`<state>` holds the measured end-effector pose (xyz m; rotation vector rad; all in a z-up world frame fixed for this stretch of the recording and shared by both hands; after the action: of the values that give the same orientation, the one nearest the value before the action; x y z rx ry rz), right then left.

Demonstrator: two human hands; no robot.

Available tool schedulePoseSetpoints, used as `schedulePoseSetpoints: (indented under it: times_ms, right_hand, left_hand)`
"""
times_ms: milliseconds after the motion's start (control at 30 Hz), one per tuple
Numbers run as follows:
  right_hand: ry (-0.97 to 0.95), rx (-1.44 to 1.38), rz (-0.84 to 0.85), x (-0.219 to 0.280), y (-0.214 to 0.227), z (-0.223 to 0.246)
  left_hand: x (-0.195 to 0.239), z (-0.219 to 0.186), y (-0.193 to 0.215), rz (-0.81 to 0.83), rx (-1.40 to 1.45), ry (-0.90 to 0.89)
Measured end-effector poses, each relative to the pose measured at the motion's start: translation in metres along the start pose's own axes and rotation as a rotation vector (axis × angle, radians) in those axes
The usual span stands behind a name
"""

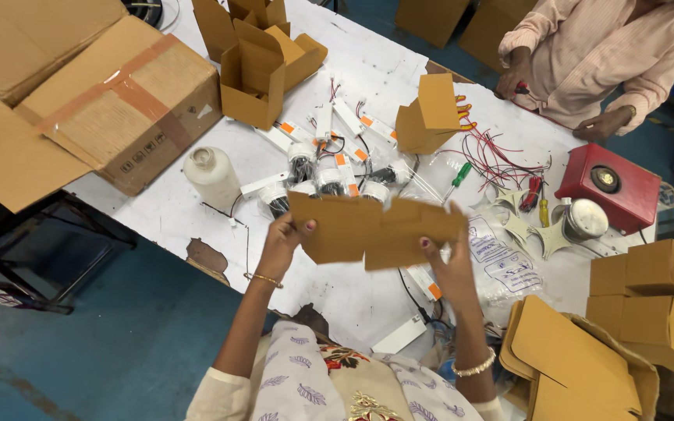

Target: The person assembles small cardboard boxes and places wrapped electronic components inside them. The person folds the box flaps, picks up a wrapped component, places it inside, and closes the box. This process is repeated multiple times.

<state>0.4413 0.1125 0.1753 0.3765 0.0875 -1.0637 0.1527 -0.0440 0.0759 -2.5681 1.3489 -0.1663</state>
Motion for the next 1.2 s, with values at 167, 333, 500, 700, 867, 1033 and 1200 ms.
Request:
schedulePoseSetpoints:
  times_ms: [167,333,500,700,867,1033,1200]
  right_hand:
    - [0.087,-0.086,-0.128,-0.001,-0.028,0.021]
    - [0.065,-0.190,-0.093,-0.012,-0.038,0.012]
    - [-0.008,-0.289,0.021,-0.019,-0.037,-0.009]
    - [-0.076,-0.283,0.166,-0.018,-0.039,-0.015]
    - [-0.230,-0.333,0.291,-0.003,-0.065,-0.029]
    - [0.003,-0.458,0.048,-0.004,-0.072,-0.019]
    - [-0.159,-0.789,-0.117,-0.002,-0.081,-0.039]
  left_hand:
    - [0.009,-0.012,-0.009,0.030,0.031,-0.062]
    - [0.039,-0.038,-0.051,0.297,-0.088,-0.100]
    - [0.059,-0.073,-0.084,0.545,0.064,-0.143]
    - [0.061,-0.086,-0.089,0.460,-0.177,-0.307]
    - [0.043,-0.092,-0.071,0.276,-0.125,-0.391]
    - [0.033,-0.076,-0.070,0.168,-0.005,-0.247]
    - [0.022,-0.043,-0.064,0.028,0.149,-0.132]
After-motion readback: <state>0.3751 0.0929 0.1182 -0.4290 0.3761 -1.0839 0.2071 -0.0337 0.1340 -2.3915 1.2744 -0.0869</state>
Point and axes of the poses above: each hand's wrist, its own x-axis away from the middle knuckle, its own y-axis out of the back of the hand, z = x × y, the point moved 9 cm from there along -x, towards the middle knuckle, and after that the axes turned 3 degrees about -x, right-handed, at the moved point
